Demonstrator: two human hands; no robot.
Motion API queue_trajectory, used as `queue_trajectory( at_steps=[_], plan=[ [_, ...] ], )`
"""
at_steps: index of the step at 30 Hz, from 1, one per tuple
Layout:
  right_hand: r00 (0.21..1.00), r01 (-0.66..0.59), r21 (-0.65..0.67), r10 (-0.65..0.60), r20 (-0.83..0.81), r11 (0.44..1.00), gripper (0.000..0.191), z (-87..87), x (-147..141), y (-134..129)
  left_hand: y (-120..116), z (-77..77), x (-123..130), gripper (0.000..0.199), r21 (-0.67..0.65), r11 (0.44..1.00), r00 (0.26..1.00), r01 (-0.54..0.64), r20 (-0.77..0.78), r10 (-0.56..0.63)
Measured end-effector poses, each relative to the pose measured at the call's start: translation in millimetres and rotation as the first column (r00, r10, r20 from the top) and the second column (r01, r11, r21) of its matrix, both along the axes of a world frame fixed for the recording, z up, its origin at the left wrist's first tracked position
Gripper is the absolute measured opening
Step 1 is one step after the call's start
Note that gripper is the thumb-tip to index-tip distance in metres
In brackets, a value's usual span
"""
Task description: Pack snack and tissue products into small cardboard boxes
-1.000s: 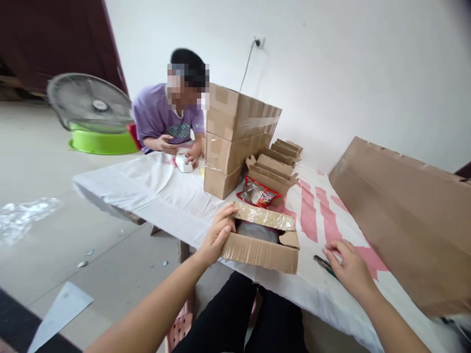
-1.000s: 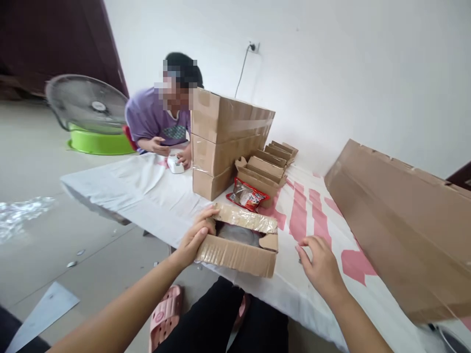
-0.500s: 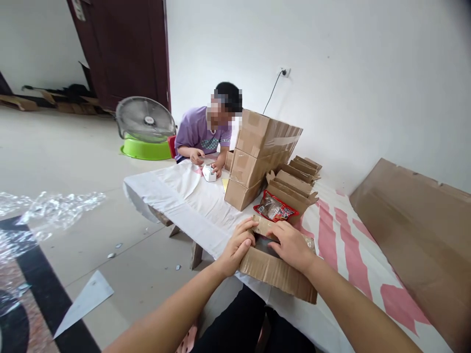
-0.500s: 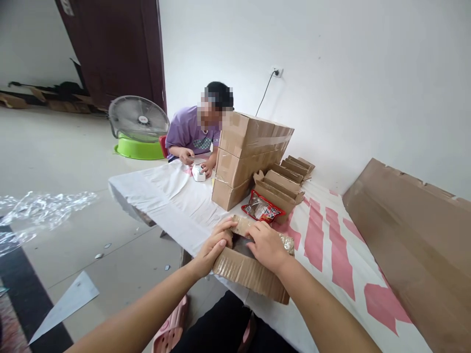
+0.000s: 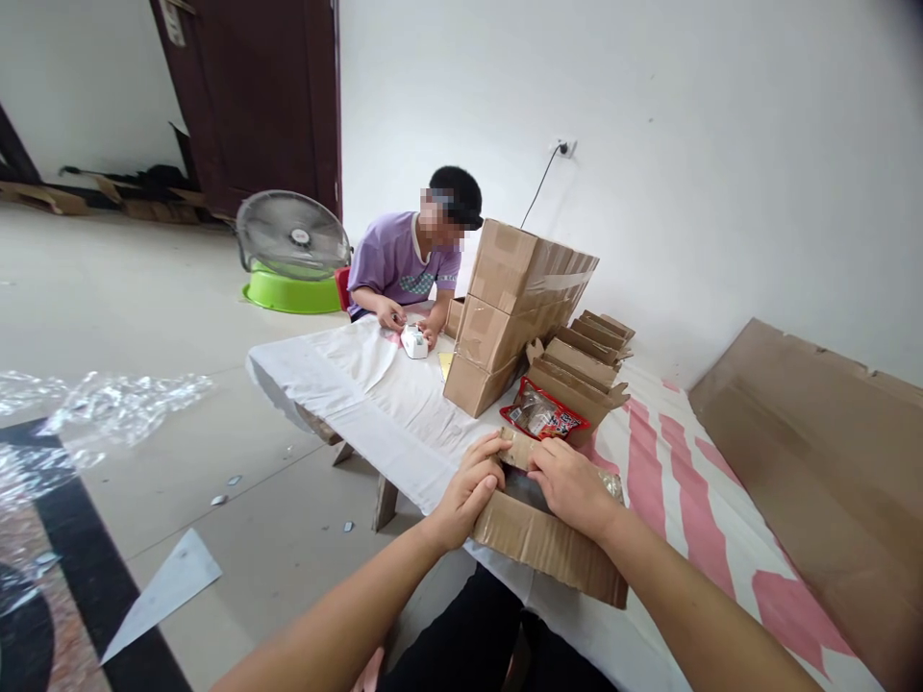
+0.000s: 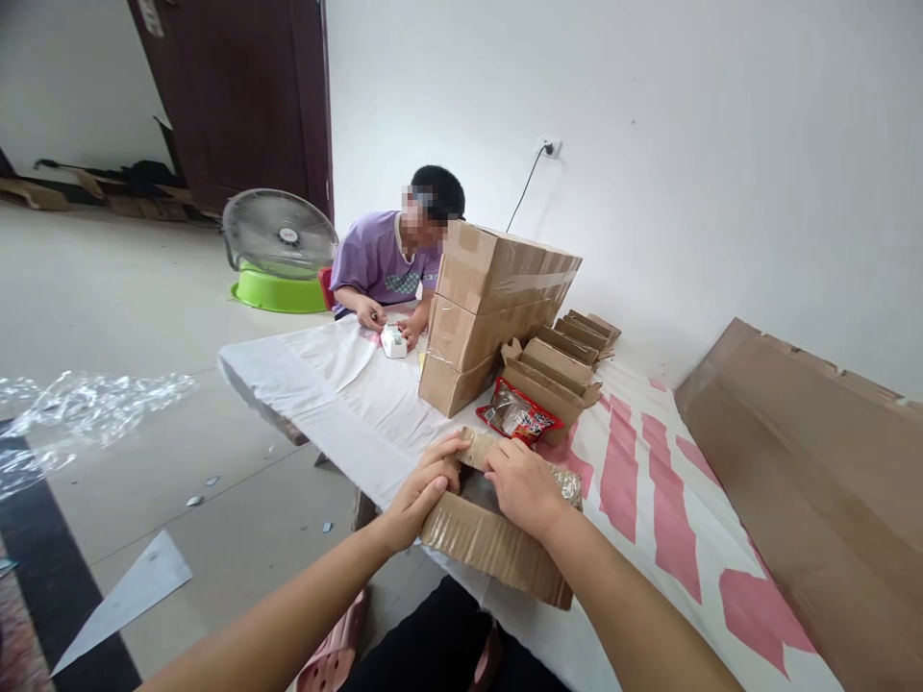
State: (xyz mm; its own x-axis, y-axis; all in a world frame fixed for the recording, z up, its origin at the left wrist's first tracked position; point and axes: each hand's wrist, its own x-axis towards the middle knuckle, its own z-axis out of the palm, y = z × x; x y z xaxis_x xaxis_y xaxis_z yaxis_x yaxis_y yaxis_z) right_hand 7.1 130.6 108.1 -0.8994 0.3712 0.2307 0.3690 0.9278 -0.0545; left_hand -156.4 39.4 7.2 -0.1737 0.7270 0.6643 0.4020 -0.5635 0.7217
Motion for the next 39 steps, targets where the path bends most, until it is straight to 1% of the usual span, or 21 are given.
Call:
queue_trajectory(
  at_steps=[4,10,16,25,29,31,33,35,36,37,39],
  plan=[
    [1.0,-0.003,-0.062,0.002,-0.014,0.998,0.016,3.6,1.8,2.4,-0.9,-0.2,0.0,0.046,0.011,1.0,1.0,0.001,-0.012,-0.001],
    [0.999,-0.032,-0.14,0.027,-0.035,0.99,0.02,7.2,3.8,5.0,-4.1,3.6,-0.7,0.045,0.013,1.0,0.999,0.008,-0.033,-0.007],
    [0.997,-0.053,-0.179,0.042,-0.063,0.982,0.019,8.3,7.8,6.6,-5.5,4.0,-1.4,0.045,0.011,1.0,0.999,0.018,-0.049,-0.018],
    [0.994,-0.074,-0.237,0.054,-0.093,0.969,0.017,8.4,16.3,13.9,-2.4,-1.9,-1.7,0.044,0.038,0.999,0.999,0.021,-0.029,-0.02],
    [0.992,-0.052,-0.244,0.021,-0.128,0.968,0.017,8.0,20.7,13.4,-0.2,-2.5,0.1,0.045,0.037,0.999,1.0,0.004,-0.006,-0.004],
    [0.989,-0.071,-0.197,0.044,-0.14,0.978,0.027,5.7,19.8,13.5,-0.1,-2.0,1.0,0.046,0.028,1.0,1.0,0.0,-0.001,0.0],
    [0.986,-0.132,-0.08,0.123,-0.117,0.988,0.035,2.0,16.4,14.8,-0.5,-1.3,1.3,0.047,0.017,1.0,1.0,-0.007,0.002,0.007],
    [0.979,-0.19,0.07,0.195,-0.066,0.979,0.03,-1.7,11.9,17.0,-1.1,-0.8,1.1,0.047,0.016,1.0,1.0,-0.011,-0.002,0.011],
    [0.976,-0.205,0.125,0.212,-0.044,0.971,0.026,-3.0,9.9,18.1,-1.4,-0.6,0.8,0.046,0.017,1.0,1.0,-0.01,-0.007,0.01],
    [0.975,-0.215,0.163,0.222,-0.027,0.963,0.024,-3.7,8.4,18.8,-1.7,-0.4,0.4,0.045,0.018,1.0,1.0,-0.009,-0.013,0.009],
    [0.973,-0.223,0.186,0.229,-0.008,0.957,0.022,-3.3,7.2,19.1,-2.4,-0.1,-0.3,0.045,0.018,1.0,1.0,-0.005,-0.024,0.006]
  ],
)
